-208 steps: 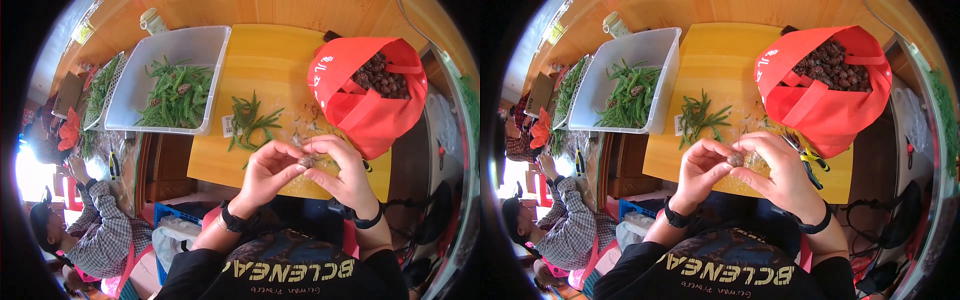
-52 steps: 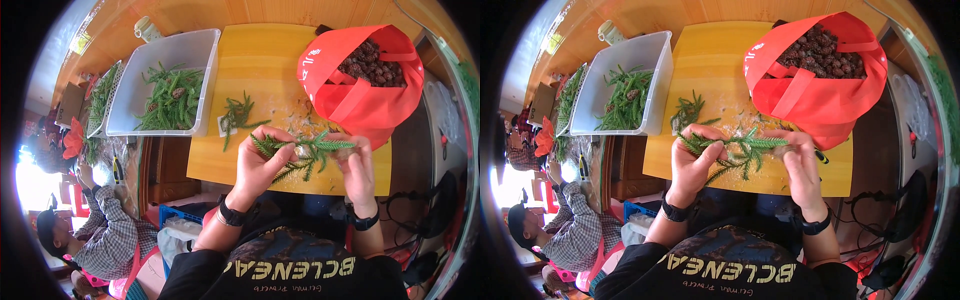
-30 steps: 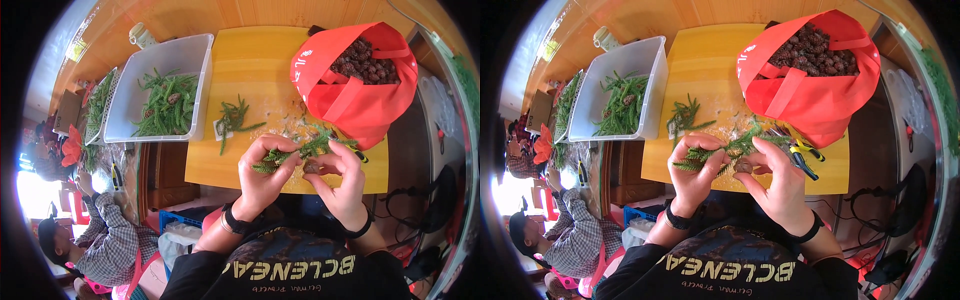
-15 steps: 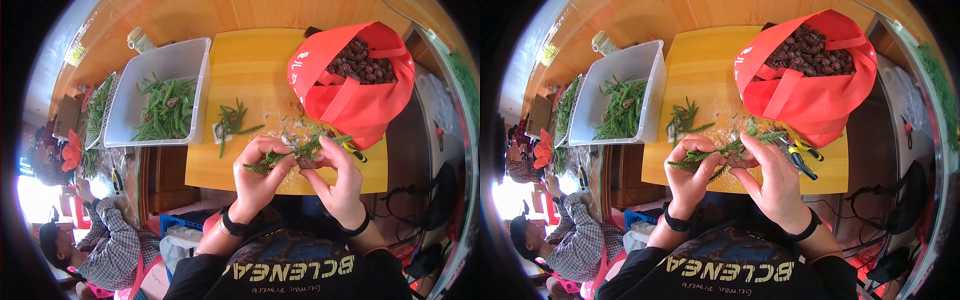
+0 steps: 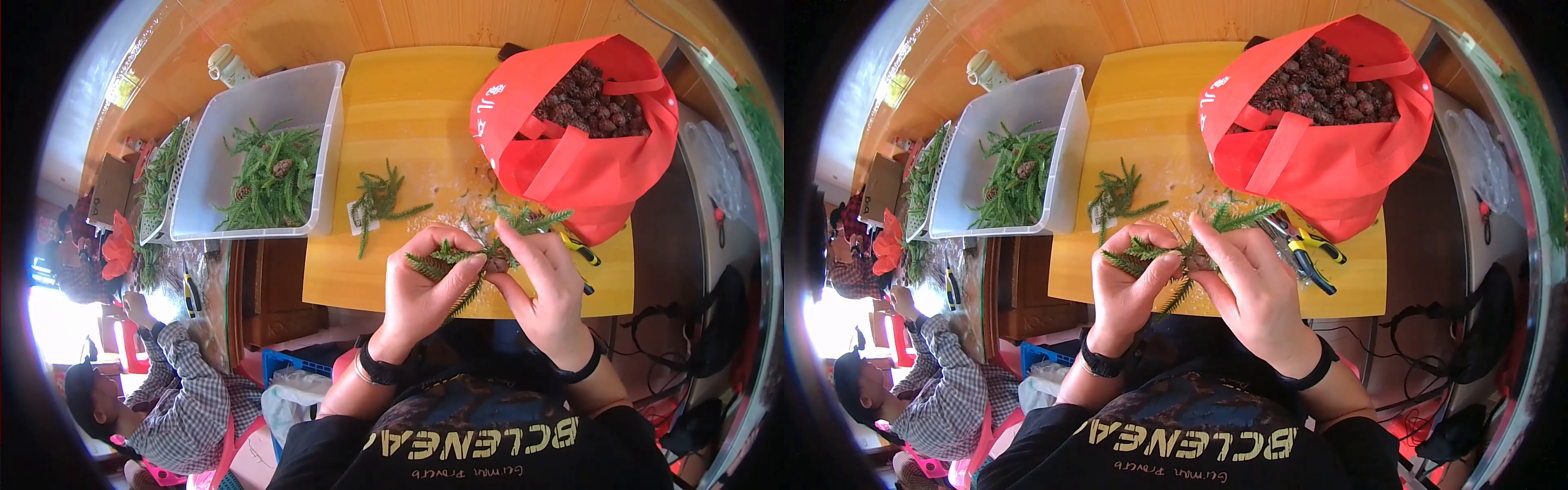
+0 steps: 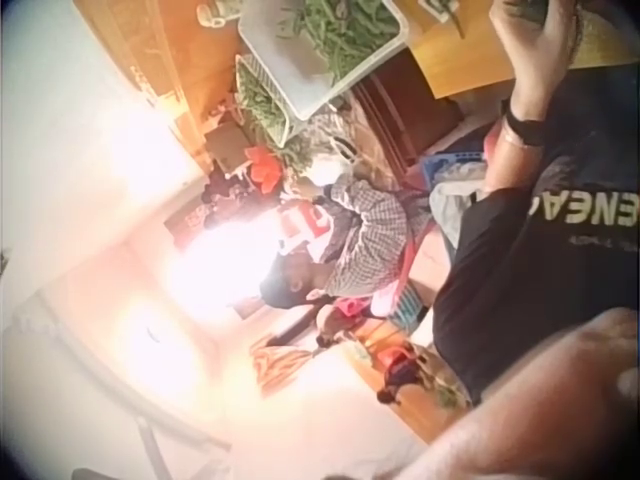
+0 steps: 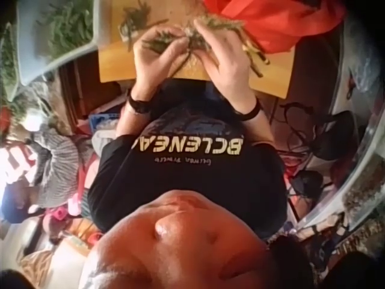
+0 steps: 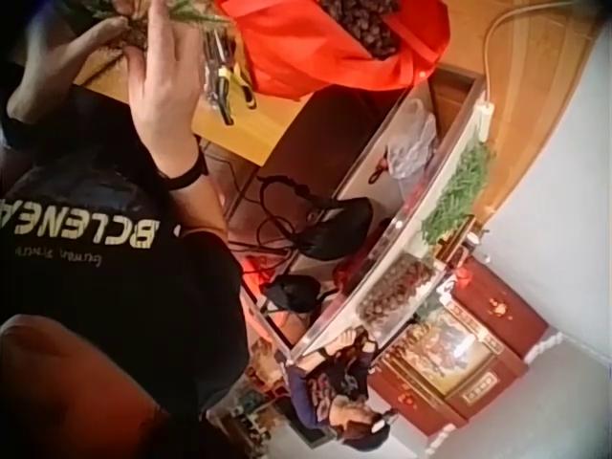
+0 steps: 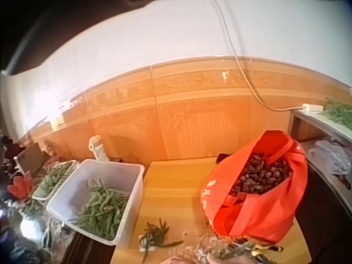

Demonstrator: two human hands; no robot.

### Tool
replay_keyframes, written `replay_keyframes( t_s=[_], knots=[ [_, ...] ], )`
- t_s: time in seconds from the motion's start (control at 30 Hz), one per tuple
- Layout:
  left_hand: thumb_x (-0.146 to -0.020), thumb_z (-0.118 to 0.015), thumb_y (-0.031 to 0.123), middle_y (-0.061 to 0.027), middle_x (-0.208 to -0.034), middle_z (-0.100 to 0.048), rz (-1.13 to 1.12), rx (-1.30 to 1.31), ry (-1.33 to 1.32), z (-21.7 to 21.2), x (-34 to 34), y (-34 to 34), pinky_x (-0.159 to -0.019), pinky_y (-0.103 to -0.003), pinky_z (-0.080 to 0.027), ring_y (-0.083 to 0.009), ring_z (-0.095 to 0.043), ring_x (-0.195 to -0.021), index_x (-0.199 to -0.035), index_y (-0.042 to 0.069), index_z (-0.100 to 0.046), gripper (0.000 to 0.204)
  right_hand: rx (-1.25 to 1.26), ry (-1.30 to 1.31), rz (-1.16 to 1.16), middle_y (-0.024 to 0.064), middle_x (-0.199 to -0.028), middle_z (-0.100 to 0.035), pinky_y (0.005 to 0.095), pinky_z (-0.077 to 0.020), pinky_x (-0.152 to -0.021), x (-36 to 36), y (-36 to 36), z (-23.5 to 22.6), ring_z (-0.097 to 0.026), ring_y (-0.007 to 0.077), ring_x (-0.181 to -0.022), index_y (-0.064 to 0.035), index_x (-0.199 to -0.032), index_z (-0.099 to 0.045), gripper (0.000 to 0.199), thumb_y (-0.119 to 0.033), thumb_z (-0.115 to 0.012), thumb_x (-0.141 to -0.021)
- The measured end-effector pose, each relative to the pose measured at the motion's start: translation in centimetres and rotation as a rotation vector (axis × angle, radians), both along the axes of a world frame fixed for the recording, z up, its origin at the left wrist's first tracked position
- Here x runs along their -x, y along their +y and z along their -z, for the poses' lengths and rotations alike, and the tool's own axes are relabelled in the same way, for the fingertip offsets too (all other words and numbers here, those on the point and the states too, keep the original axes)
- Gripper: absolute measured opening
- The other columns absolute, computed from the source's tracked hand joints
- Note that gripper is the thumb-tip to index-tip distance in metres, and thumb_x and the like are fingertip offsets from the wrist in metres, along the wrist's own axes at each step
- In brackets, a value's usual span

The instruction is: Trimming and preparing small evergreen branches using pruning shears at a workstation.

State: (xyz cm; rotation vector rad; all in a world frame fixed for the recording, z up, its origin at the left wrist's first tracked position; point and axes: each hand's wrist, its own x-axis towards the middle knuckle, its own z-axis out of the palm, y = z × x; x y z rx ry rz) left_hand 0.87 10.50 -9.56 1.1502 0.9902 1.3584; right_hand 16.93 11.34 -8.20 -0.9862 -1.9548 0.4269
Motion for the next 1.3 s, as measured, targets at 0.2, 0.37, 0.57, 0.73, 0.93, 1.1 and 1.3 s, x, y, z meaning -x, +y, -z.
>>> replay_keyframes(
  t_s=[0.2,0.37,0.57,0.73,0.93,1.1,1.3],
  knots=[
    [-0.082,-0.062,0.000,-0.0026,-0.088,-0.058,0.054,0.037,-0.059,0.2,-0.5,0.7,-0.071,-0.022,-0.045,-0.0075,-0.054,-0.080,-0.092,-0.001,-0.056,0.012,0.032,0.076,-0.038,0.0100,-0.089,-0.057,0.0306,-0.0462,-0.067,-0.4,1.0,0.4,-0.056,0.0236,-0.077,-0.0022,-0.108,-0.057,0.049,0.006,-0.073,-0.062],
    [-0.079,-0.063,-0.003,-0.0054,-0.088,-0.056,-0.032,-0.244,0.138,1.0,-1.4,1.6,-0.070,-0.023,-0.045,-0.0115,-0.054,-0.083,-0.091,0.001,-0.053,0.016,0.054,0.079,-0.015,0.0101,-0.091,-0.058,0.0307,-0.0467,-0.067,-0.6,1.4,0.2,-0.056,0.0246,-0.078,-0.0017,-0.103,-0.057,0.044,0.008,-0.071,-0.063],
    [-0.072,-0.066,-0.011,-0.0103,-0.096,-0.055,-0.026,-0.366,0.235,1.3,-2.2,1.5,-0.079,-0.028,-0.047,-0.0163,-0.055,-0.089,-0.092,0.003,-0.049,0.029,0.054,0.062,-0.010,0.0100,-0.090,-0.058,0.0304,-0.0469,-0.067,-1.4,1.6,-0.2,-0.057,0.0244,-0.077,-0.0016,-0.103,-0.057,0.044,0.008,-0.071,-0.062],
    [-0.072,-0.069,-0.010,-0.0147,-0.102,-0.059,0.007,-0.420,0.247,0.9,-2.3,1.3,-0.080,-0.031,-0.049,-0.0194,-0.058,-0.093,-0.094,0.002,-0.051,0.031,0.059,0.074,-0.014,0.0098,-0.089,-0.058,0.0299,-0.0470,-0.066,-1.9,1.4,-0.9,-0.057,0.0236,-0.076,-0.0015,-0.103,-0.057,0.045,0.008,-0.071,-0.061],
    [-0.071,-0.069,-0.009,-0.0164,-0.102,-0.061,0.038,-0.429,0.228,0.9,-2.7,1.2,-0.080,-0.032,-0.050,-0.0214,-0.060,-0.093,-0.092,0.003,-0.052,0.030,0.054,0.080,-0.011,0.0095,-0.087,-0.057,0.0291,-0.0470,-0.064,-2.7,1.0,-1.4,-0.056,0.0226,-0.074,-0.0020,-0.103,-0.058,0.046,0.009,-0.071,-0.060],
    [-0.070,-0.069,-0.011,-0.0176,-0.102,-0.061,0.033,-0.514,0.288,0.4,-3.1,1.2,-0.080,-0.033,-0.051,-0.0233,-0.060,-0.093,-0.091,0.003,-0.052,0.030,0.070,0.088,-0.013,0.0091,-0.086,-0.056,0.0285,-0.0470,-0.064,-3.2,0.6,-1.6,-0.056,0.0217,-0.074,-0.0029,-0.104,-0.058,0.048,0.010,-0.071,-0.060],
    [-0.067,-0.071,-0.013,-0.0154,-0.097,-0.063,-0.029,-0.544,0.288,0.3,-3.3,1.2,-0.076,-0.035,-0.053,-0.0250,-0.062,-0.090,-0.089,0.003,-0.053,0.033,0.078,0.006,-0.102,0.0089,-0.087,-0.056,0.0298,-0.0457,-0.063,-4.7,0.3,-3.8,-0.056,0.0226,-0.075,-0.0019,-0.105,-0.059,0.048,0.000,-0.076,-0.060]
  ],
)
